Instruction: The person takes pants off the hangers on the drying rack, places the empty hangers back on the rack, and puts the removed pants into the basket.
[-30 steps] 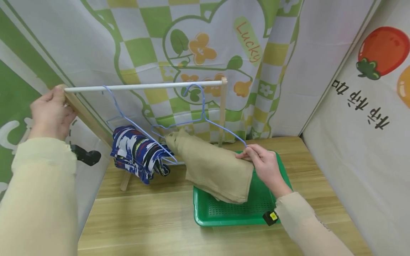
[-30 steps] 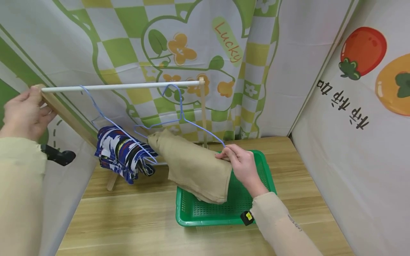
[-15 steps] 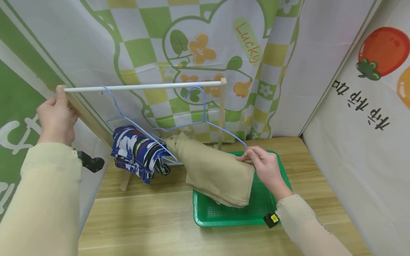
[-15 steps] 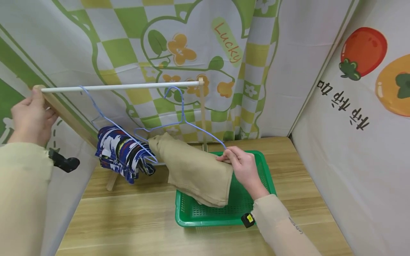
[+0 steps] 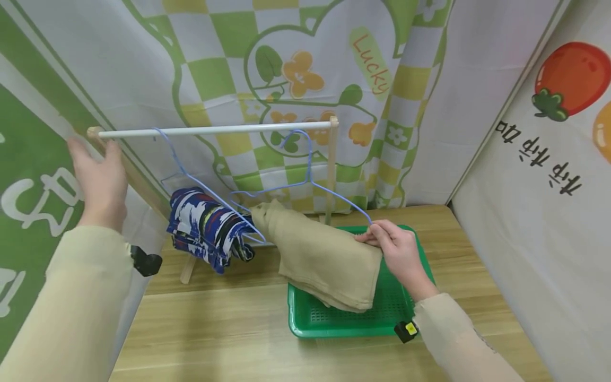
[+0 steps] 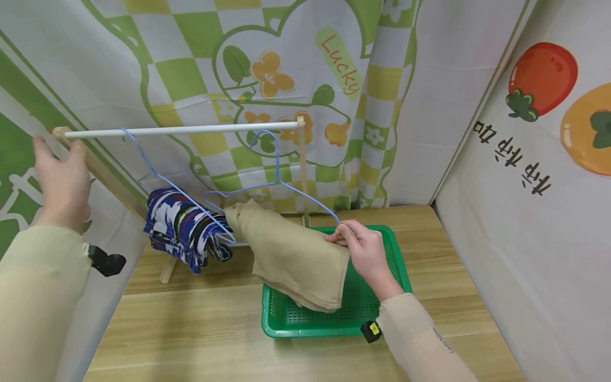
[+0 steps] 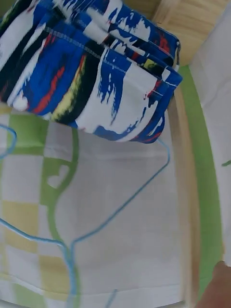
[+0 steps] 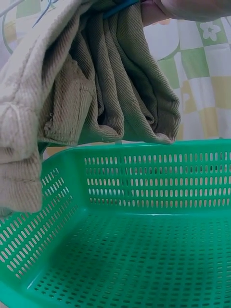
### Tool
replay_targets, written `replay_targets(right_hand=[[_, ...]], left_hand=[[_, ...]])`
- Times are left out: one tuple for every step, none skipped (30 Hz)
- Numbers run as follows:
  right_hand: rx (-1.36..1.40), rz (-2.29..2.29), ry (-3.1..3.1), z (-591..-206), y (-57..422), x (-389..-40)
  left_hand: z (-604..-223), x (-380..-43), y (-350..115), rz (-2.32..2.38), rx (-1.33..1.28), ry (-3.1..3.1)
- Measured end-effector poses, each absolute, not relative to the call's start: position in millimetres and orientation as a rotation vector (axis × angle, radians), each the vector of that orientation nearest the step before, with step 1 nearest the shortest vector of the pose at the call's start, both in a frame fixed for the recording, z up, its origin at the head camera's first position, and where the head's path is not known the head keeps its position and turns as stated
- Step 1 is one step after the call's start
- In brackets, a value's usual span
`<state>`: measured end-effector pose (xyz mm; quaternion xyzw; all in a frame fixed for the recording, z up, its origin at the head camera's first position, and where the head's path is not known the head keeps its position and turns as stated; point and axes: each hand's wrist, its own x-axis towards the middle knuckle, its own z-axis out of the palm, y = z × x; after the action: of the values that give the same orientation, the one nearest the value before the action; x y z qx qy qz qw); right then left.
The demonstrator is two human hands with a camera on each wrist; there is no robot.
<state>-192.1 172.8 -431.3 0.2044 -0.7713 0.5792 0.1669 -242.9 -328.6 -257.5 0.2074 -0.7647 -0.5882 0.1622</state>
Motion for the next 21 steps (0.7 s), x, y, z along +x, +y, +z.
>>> replay_targets(right_hand=[[0.579, 1.654, -2.194, -431.4, 173.0, -191.9], [0.576, 1.665, -2.192, -431.2, 173.2, -191.5], [0.571, 1.675, -2.192, -431.3, 173.4, -191.3], [0.567, 1.682, -2.191, -431.1, 173.4, -190.8], [0.558, 1.692, -2.195, -431.1, 173.6, -190.3], [0.55, 1.701, -2.198, -431.1, 173.7, -189.8], [0.543, 1.715, -2.199, -431.2, 173.8, -189.3], [0.536, 1.725, -2.201, -431.3, 174.0, -188.9], [0.528, 1.734, -2.205, -431.3, 174.0, -188.4], [0.523, 1.738, -2.208, -431.4, 174.2, -188.3], [0.517, 1.744, -2.211, -431.4, 174.4, -188.0], [0.513, 1.751, -2.212, -431.3, 174.6, -187.7], [0.506, 1.754, -2.217, -431.4, 174.8, -187.6], [0.501, 1.753, -2.222, -431.5, 175.0, -187.5], [0.496, 1.754, -2.227, -431.6, 175.2, -187.3], [0.491, 1.756, -2.231, -431.7, 175.3, -187.2], [0.486, 1.757, -2.235, -431.7, 175.3, -186.9], [0.483, 1.755, -2.238, -431.6, 175.3, -186.5], [0.48, 1.754, -2.239, -431.5, 175.2, -186.2], [0.478, 1.754, -2.24, -431.3, 175.0, -185.8], [0.476, 1.756, -2.24, -431.0, 174.8, -185.4]], left_hand=[[-258.9, -241.3, -324.0, -1.641, 0.565, -2.203], [-260.4, -239.8, -319.5, -1.597, 0.543, -2.23], [-261.9, -238.2, -315.2, -1.555, 0.517, -2.259], [-263.7, -236.4, -310.7, -1.507, 0.492, -2.286], [-265.5, -235.0, -306.2, -1.461, 0.462, -2.302], [-267.5, -233.4, -301.7, -1.432, 0.427, -2.315], [-269.9, -231.4, -297.0, -1.403, 0.394, -2.332], [-272.1, -229.1, -292.4, -1.369, 0.366, -2.356], [-274.6, -226.7, -287.7, -1.346, 0.325, -2.367], [-277.3, -223.9, -282.5, -1.317, 0.289, -2.384], [-279.6, -221.2, -277.2, -1.296, 0.252, -2.396], [-281.7, -217.9, -271.6, -1.274, 0.217, -2.413], [-283.9, -214.4, -265.8, -1.253, 0.174, -2.424], [-286.0, -210.7, -259.8, -1.236, 0.13, -2.435], [-288.2, -207.1, -253.0, -1.222, 0.081, -2.437], [-290.0, -203.0, -245.9, -1.199, 0.033, -2.443], [-292.4, -199.2, -238.6, -1.17, -0.021, -2.436], [-294.9, -194.9, -231.2, -1.146, -0.075, -2.432], [-297.8, -190.8, -223.5, -1.126, -0.135, -2.42], [-301.1, -186.6, -216.0, -1.108, -0.192, -2.411], [-304.7, -182.7, -208.0, -1.084, -0.249, -2.397]])
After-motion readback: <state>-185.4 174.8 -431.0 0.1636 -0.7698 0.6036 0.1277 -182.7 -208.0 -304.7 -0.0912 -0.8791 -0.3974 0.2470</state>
